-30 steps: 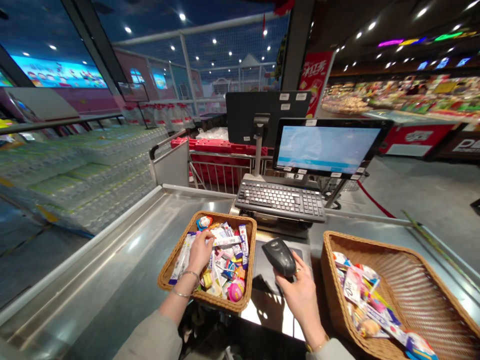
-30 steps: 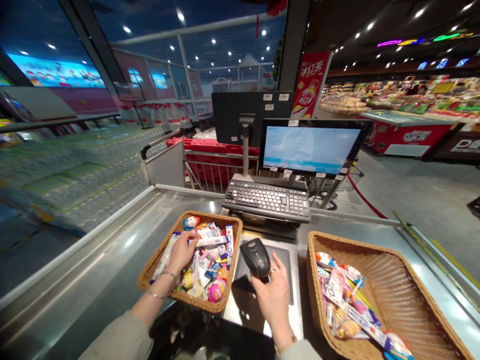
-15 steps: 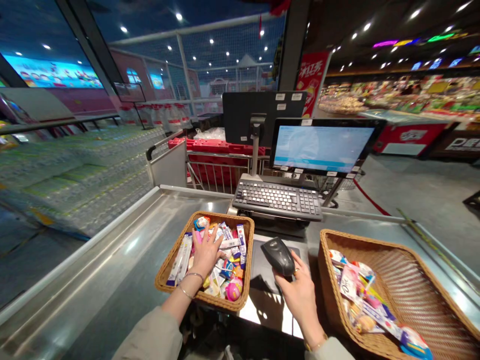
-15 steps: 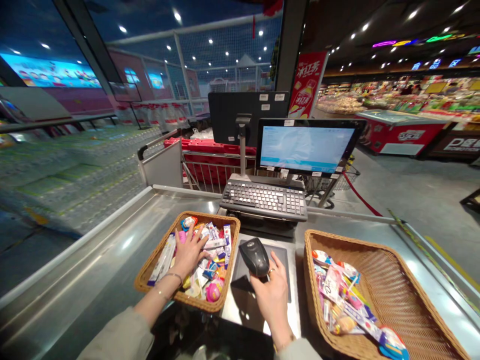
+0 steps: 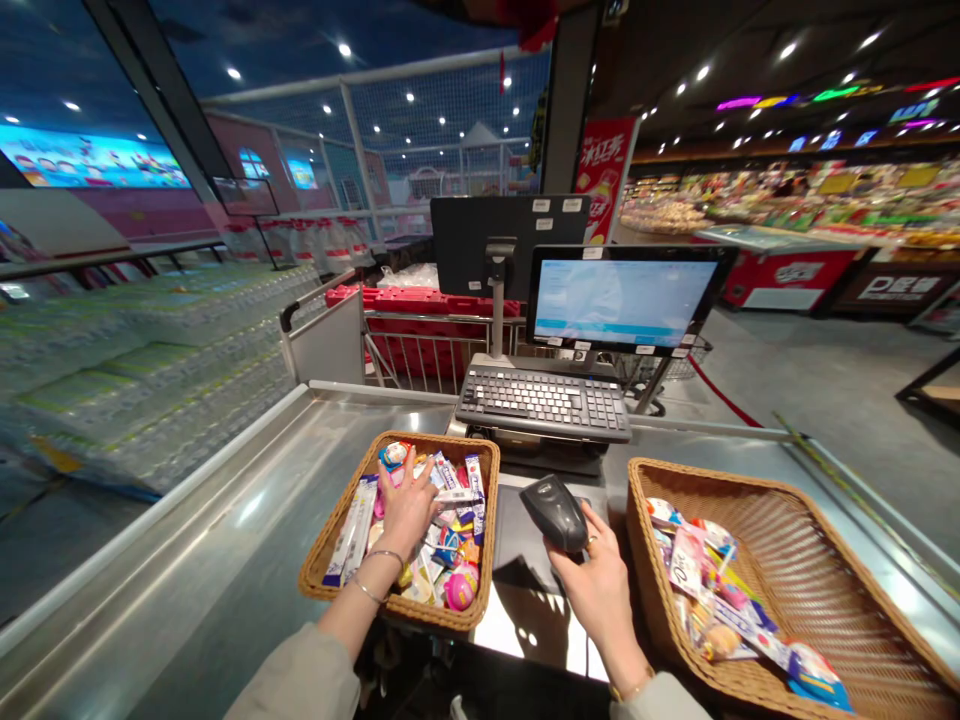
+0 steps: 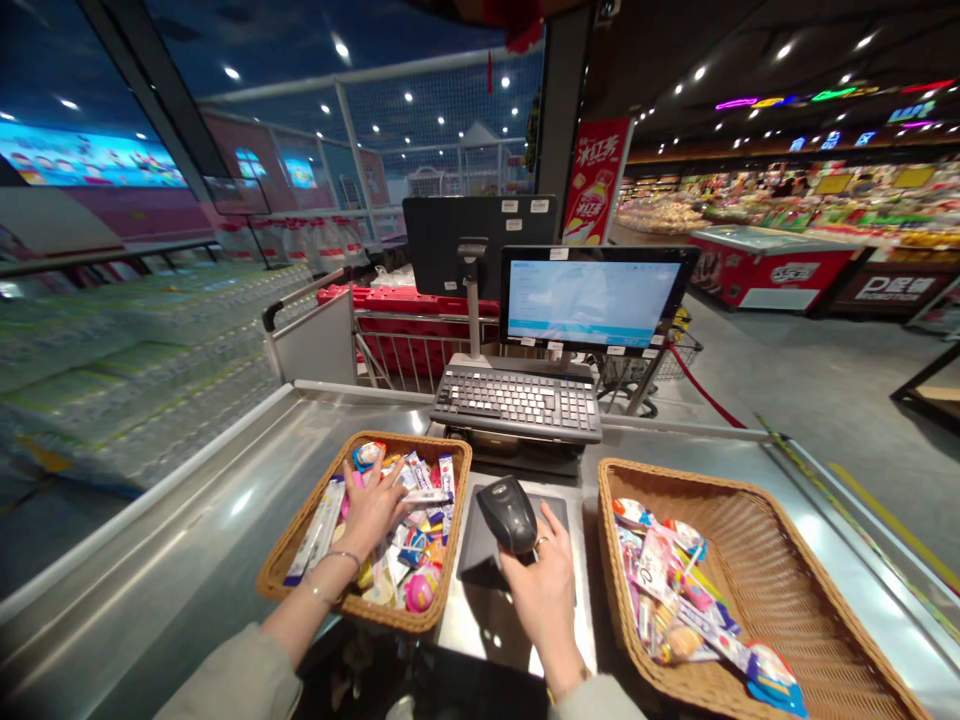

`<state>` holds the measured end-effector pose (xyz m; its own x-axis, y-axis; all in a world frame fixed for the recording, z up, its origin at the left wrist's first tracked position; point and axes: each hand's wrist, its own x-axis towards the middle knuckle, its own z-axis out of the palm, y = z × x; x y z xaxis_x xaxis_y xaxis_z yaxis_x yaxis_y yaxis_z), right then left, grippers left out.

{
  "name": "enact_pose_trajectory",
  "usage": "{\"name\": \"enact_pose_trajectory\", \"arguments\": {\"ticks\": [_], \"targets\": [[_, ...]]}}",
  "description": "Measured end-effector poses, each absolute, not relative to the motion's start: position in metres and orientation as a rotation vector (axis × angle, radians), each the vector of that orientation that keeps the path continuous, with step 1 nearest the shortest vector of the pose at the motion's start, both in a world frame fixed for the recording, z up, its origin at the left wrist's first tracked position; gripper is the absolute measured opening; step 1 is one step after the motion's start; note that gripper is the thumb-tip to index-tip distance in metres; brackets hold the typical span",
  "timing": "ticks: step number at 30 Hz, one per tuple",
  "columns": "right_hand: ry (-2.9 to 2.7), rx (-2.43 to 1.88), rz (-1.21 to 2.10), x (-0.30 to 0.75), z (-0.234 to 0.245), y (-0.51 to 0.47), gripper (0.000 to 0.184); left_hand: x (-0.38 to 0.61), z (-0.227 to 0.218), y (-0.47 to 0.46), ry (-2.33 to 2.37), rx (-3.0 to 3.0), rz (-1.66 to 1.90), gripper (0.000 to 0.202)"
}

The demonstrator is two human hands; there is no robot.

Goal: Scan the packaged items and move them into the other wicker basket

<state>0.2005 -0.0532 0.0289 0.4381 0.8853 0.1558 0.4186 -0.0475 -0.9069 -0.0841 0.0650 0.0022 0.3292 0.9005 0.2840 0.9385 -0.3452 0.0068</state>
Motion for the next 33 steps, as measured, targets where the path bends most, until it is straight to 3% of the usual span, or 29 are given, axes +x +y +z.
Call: {"name": "enact_pose_trajectory", "arguments": {"ticks": [11, 33], "targets": [[-1.148, -1.642, 0.487, 0.208, 0.032, -0.057, 0.032, -0.09, 0.011, 0.076, -1.685, -2.511, -0.218, 0.004], [-1.353, -1.61, 0.177, 0.208, 0.043, -0.062, 0.025, -0.013, 0.074, 0.072, -1.465, -2.443, -0.661, 0.006]]}}
